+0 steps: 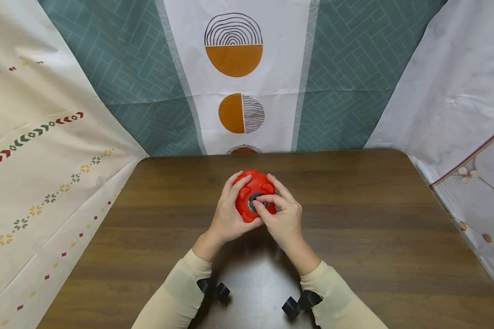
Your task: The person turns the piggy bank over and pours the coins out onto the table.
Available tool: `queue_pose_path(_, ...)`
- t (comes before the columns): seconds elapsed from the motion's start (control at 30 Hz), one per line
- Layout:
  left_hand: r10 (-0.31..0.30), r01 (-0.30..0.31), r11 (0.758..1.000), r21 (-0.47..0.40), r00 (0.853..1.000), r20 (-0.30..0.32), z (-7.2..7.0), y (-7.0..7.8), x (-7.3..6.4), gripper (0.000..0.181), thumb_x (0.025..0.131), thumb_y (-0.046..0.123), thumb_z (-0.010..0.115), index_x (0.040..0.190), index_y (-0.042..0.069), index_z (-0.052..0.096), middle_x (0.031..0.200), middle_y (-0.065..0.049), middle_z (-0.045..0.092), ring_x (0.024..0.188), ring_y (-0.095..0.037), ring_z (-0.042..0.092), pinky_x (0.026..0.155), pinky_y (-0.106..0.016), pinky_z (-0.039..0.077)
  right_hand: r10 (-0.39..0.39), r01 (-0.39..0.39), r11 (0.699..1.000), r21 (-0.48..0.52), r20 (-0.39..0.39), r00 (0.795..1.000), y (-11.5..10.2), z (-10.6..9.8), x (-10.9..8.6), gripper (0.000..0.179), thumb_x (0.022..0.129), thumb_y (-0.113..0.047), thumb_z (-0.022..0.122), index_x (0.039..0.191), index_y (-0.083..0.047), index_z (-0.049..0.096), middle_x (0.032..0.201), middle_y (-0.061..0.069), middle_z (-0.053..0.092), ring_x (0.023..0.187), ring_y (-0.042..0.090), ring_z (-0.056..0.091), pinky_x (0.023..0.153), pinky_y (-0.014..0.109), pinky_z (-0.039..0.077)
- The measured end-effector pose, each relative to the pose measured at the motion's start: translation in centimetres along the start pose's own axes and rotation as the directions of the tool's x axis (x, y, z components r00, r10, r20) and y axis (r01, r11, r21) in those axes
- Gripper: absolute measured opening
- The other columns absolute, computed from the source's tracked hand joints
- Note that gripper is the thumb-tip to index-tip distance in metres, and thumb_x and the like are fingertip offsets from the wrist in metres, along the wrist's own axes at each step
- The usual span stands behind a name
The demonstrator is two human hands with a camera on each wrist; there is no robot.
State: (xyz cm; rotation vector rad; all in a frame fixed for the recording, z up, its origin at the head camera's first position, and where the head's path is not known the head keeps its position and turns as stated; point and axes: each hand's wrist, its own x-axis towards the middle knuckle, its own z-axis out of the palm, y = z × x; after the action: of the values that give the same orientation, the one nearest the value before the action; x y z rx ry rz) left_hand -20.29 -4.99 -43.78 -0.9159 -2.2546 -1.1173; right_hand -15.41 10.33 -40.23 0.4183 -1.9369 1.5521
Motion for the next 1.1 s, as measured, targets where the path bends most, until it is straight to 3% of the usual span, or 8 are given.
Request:
queue_pose_path(0.63,0.012,-0.012,1.0,0.012,1.0,0.006,0.04,-0.19,0.06,0.092,0.066,0.035,0.087,0.143,0.018,0.038,0.148,-0.012,0.03,0.131,-0.026,0.038,0.093,-0.037,0.05,-0.044,0.044,0.999,-0.003,0.055,0.998,0.43,-0.22,0.28,0.01,0.075,0.011,0.075,0.082,0.006,0.072,0.128,0.024,0.056,0.112,0.04,0.057,0.09,0.017,0.046)
queue_pose_path(1.1,0.027,-0.026,0.999,0.026,0.999,-0.04,0.21,0.43,-0.03,0.09,0.065,0.031,0.086,0.141,0.016,0.041,0.148,-0.013,0.031,0.131,-0.027,0.039,0.094,-0.037,0.05,-0.028,0.027,0.998,-0.055,-0.011,1.0,0.16,-0.13,0.1,0.007,0.075,0.01,0.075,0.074,0.004,0.07,0.125,0.022,0.059,0.112,0.038,0.059,0.089,0.019,0.047)
